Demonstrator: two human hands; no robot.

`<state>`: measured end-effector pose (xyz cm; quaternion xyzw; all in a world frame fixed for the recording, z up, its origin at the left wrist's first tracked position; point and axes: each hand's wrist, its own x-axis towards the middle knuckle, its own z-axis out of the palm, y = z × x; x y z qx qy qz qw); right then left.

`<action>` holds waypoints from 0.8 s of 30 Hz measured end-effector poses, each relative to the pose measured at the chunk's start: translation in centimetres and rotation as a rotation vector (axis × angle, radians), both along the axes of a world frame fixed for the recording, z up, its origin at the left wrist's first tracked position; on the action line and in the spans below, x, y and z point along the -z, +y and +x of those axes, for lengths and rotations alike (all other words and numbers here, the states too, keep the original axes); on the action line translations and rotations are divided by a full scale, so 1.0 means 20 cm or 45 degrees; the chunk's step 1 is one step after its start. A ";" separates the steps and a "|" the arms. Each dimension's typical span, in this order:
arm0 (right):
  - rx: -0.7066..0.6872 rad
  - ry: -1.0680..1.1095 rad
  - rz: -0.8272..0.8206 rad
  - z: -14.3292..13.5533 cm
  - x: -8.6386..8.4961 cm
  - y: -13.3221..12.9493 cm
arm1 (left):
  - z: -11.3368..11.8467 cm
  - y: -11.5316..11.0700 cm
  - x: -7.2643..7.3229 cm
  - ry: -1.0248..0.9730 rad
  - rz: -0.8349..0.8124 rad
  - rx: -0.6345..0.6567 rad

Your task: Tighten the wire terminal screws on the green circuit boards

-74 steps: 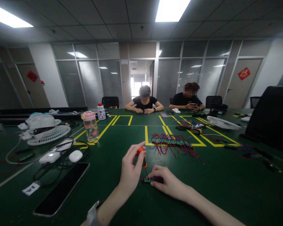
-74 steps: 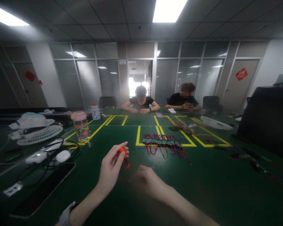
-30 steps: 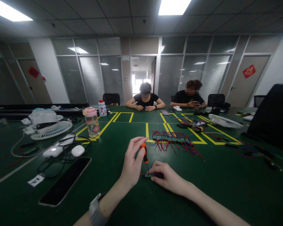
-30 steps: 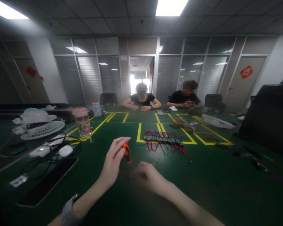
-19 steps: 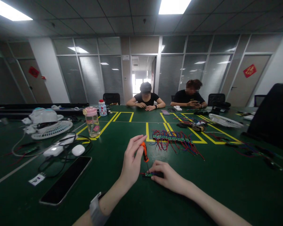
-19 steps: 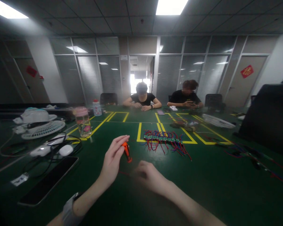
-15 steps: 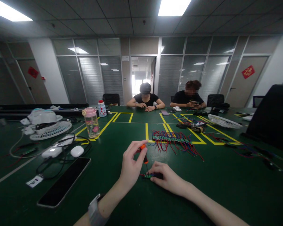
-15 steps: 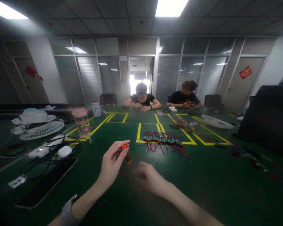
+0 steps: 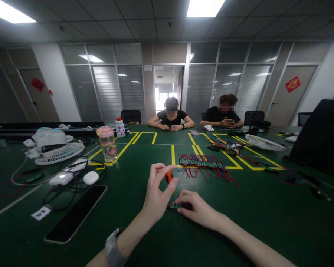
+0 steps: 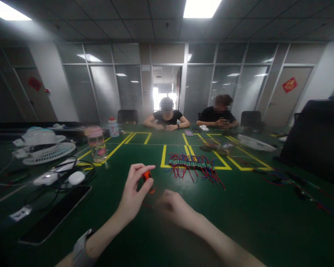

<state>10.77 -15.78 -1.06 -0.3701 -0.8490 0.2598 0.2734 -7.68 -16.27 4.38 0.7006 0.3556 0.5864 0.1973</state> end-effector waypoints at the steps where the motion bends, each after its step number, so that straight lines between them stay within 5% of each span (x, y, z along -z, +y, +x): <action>1: -0.003 0.003 0.005 0.00 0.00 0.00 | 0.00 0.00 0.00 -0.032 -0.025 0.045; 5: -0.010 0.009 0.017 0.00 0.01 0.01 | 0.01 0.00 -0.01 -0.139 -0.115 0.246; 11: 0.005 0.009 0.002 0.00 0.02 0.01 | 0.00 0.00 0.00 -0.031 0.009 -0.003; 16: -0.004 0.012 -0.005 0.00 0.01 0.00 | 0.00 0.01 0.00 -0.156 -0.138 0.224; 21: -0.004 0.016 0.021 0.00 0.02 0.01 | 0.00 0.00 0.00 -0.056 -0.054 0.076; 24: -0.015 0.023 0.018 0.01 0.03 0.02 | 0.00 0.01 0.01 -0.111 -0.077 0.146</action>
